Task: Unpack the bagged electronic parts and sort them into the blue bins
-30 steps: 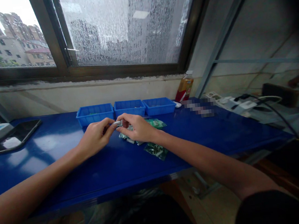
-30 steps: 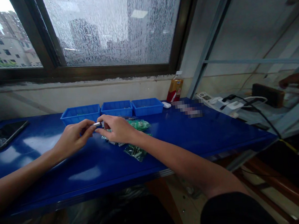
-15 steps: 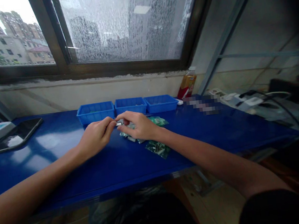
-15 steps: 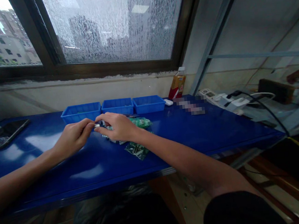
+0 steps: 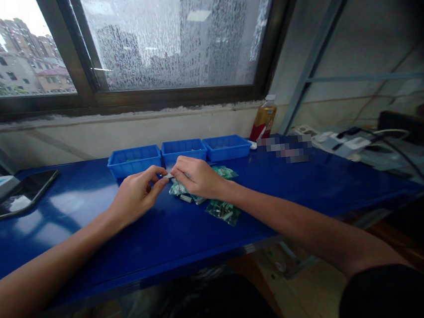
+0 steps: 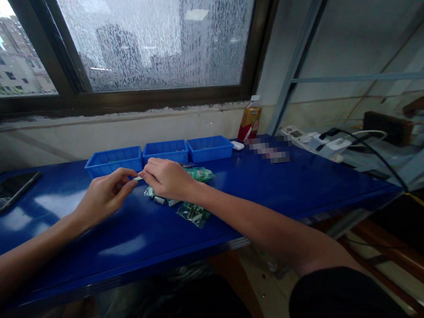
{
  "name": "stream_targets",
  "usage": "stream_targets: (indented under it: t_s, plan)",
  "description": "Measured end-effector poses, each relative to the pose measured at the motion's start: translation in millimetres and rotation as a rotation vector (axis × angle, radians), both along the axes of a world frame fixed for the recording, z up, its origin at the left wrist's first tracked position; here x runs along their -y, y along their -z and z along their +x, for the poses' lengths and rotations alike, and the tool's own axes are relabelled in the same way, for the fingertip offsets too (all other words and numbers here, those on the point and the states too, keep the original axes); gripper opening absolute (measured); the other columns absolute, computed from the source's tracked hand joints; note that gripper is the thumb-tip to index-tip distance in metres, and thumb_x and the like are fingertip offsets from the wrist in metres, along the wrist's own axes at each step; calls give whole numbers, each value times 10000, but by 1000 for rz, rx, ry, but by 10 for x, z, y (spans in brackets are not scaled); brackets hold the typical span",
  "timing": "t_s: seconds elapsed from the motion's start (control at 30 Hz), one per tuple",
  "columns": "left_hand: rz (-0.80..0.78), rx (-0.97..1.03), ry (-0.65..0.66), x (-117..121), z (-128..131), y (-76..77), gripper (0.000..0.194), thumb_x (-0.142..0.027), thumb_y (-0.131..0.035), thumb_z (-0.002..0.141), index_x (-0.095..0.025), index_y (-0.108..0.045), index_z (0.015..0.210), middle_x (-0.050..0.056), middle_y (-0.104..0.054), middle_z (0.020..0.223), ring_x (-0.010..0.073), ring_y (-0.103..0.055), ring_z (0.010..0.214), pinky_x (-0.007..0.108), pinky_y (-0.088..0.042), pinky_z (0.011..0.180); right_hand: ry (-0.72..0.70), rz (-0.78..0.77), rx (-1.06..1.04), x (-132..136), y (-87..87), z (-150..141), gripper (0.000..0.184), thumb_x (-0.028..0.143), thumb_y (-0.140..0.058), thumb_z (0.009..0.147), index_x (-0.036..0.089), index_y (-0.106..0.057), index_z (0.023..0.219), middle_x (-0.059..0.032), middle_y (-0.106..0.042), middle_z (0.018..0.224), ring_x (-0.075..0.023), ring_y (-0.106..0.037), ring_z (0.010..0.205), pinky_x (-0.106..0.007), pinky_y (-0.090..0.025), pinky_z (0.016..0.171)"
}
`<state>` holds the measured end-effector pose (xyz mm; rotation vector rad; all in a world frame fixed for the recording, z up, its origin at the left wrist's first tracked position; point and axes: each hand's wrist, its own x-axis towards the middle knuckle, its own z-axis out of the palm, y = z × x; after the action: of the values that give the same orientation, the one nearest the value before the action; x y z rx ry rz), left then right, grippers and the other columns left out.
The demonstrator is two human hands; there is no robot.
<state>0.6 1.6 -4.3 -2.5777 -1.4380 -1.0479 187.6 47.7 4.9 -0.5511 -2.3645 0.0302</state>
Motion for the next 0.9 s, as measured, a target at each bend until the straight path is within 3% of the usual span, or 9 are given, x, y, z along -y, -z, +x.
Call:
stream_targets:
  t_s: [0.17,0.33,0.47,0.63,0.77,0.9]
  plan:
    - [17,8,-47,1,-1,-33,261,-350,-397,906,-161,-576,914,-8,-598,626,113,-540,552,216,-350,527,-38,3,-12,43,-6,7,214,306,-480,872,120,-560,943,-31,-544,775,-127,-498,719,-264,-382,680]
    - [-87,-67,-23,0,12,-44,327,-368,-331,926,-164,-582,884,13,-618,698,145,-577,639,250,-402,601,-1,74,55,-10,-33,34,182,265,-454,876,136,-581,895,-44,-558,787,-142,-503,753,-272,-379,698]
    - [-89,-147,34,-11,91,14,328,-423,-433,880,-170,-573,1036,56,-630,916,177,-592,786,296,-459,697,222,58,-41,-309,-26,187,184,290,-479,862,147,-595,874,-44,-567,785,-149,-508,743,-272,-374,685]
    - [78,-345,167,-26,212,79,273,-374,-480,877,-200,-595,1054,62,-625,1010,205,-564,937,342,-462,827,548,31,-119,-773,59,486,181,283,-532,822,137,-636,809,-59,-582,762,-171,-512,741,-290,-374,692]
    - [180,-422,129,-43,191,69,244,-260,-385,917,-185,-608,983,56,-646,904,195,-592,833,334,-476,753,642,24,-12,-927,128,592,234,319,-533,823,138,-679,793,-79,-592,772,-201,-508,778,-330,-386,755]
    - [171,-190,-1,-78,98,14,205,-240,-406,894,-158,-590,935,61,-649,855,189,-599,807,314,-472,717,661,36,45,-941,157,595,303,355,-498,841,128,-696,876,-102,-591,814,-226,-503,823,-370,-390,799]
